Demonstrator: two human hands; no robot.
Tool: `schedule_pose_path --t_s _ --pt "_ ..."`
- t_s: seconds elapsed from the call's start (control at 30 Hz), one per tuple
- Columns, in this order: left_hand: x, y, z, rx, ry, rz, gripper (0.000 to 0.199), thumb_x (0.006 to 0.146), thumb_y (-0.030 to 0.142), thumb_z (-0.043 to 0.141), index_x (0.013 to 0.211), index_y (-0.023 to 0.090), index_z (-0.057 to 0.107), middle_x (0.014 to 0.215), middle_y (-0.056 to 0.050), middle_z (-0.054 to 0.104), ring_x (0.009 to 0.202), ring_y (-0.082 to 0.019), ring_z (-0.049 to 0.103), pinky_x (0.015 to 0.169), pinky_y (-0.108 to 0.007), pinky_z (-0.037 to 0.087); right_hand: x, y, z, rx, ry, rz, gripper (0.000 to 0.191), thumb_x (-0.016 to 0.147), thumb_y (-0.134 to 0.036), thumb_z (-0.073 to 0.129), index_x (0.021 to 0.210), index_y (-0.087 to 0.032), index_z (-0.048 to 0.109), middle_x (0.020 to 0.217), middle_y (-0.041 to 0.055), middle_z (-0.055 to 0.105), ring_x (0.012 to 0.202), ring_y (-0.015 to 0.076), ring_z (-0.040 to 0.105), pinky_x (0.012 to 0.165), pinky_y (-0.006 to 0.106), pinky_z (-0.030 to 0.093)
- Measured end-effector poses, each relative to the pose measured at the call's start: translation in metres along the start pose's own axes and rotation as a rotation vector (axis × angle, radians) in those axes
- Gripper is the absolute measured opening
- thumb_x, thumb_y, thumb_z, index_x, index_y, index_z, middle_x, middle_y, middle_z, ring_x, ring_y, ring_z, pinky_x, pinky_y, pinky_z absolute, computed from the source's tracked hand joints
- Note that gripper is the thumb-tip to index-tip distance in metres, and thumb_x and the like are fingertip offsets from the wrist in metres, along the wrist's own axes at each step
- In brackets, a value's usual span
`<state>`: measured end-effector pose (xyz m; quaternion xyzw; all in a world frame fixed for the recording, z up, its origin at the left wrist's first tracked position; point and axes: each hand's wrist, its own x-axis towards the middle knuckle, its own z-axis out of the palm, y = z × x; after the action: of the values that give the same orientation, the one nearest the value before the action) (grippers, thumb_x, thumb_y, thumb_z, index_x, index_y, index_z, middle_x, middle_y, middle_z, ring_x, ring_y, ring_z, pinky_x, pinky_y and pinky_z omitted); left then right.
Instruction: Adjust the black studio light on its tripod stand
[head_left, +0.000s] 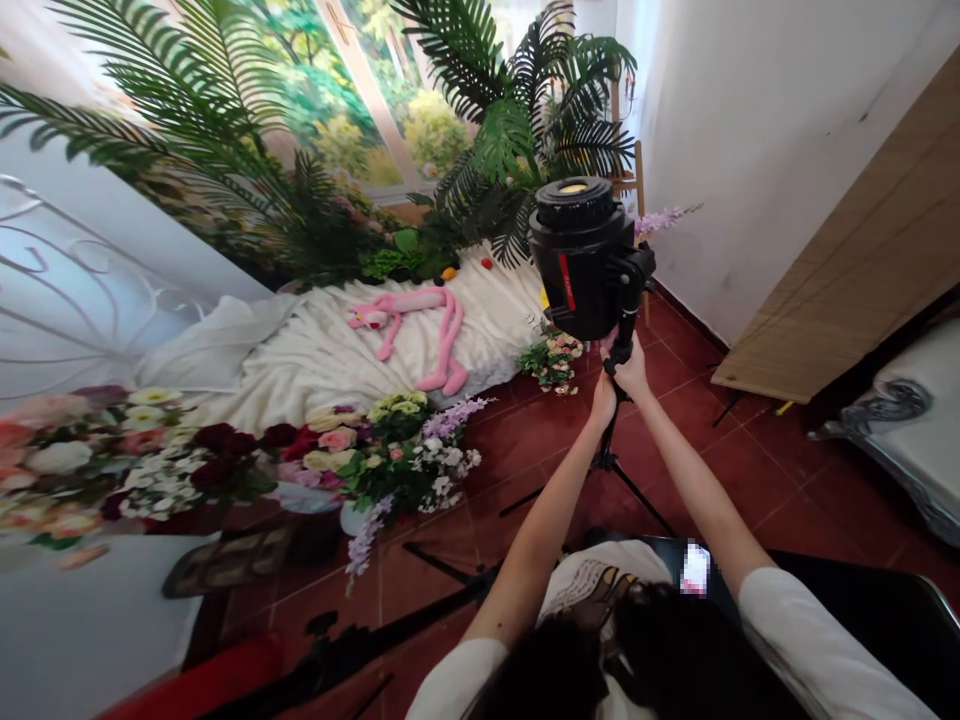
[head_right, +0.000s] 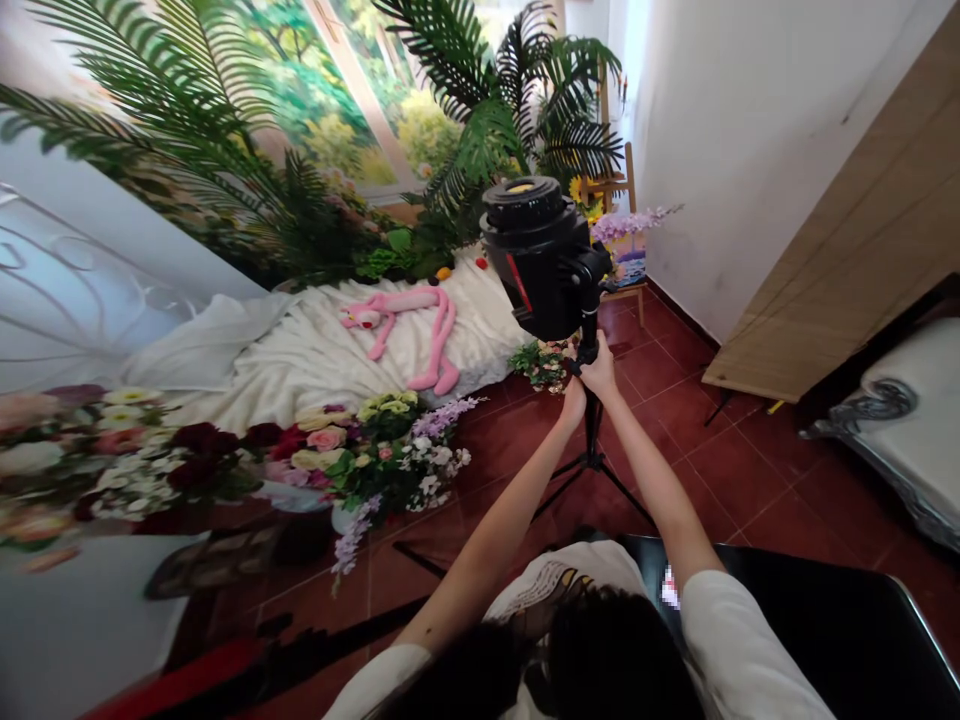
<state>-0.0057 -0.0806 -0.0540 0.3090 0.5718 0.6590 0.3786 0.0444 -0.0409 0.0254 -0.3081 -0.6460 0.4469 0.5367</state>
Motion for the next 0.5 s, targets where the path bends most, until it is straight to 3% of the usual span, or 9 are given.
schedule_pose_path --t_s 0.27,0.5 --pt "-0.003 -0.008 -0.001 -0.125 -0.052 0.056 0.041 0.097 0.044 0.046 0.121 0.016 0.064 0.133 -0.011 0.064 0.130 -0.022 0.054 0.118 -0.039 0.032 -0.002 0.009 0.003 -0.085 0.029 -0.068 0.045 0.074 -0.054 0.073 0.096 -0.022 0.050 0.077 -0.0005 0.057 0.074 0.0174 0.057 0.074 0.034 0.053" --pt "0.001 -0.013 -0.002 -0.118 -0.077 0.106 0.035 0.099 0.035 0.042 0.117 0.016 0.065 0.128 -0.010 0.066 0.126 -0.021 0.056 0.116 -0.040 0.035 -0.002 0.014 0.002 -0.099 0.010 -0.067 0.044 0.075 -0.052 0.072 0.099 -0.022 0.051 0.082 0.0015 0.059 0.081 0.0199 0.059 0.079 0.037 0.053"
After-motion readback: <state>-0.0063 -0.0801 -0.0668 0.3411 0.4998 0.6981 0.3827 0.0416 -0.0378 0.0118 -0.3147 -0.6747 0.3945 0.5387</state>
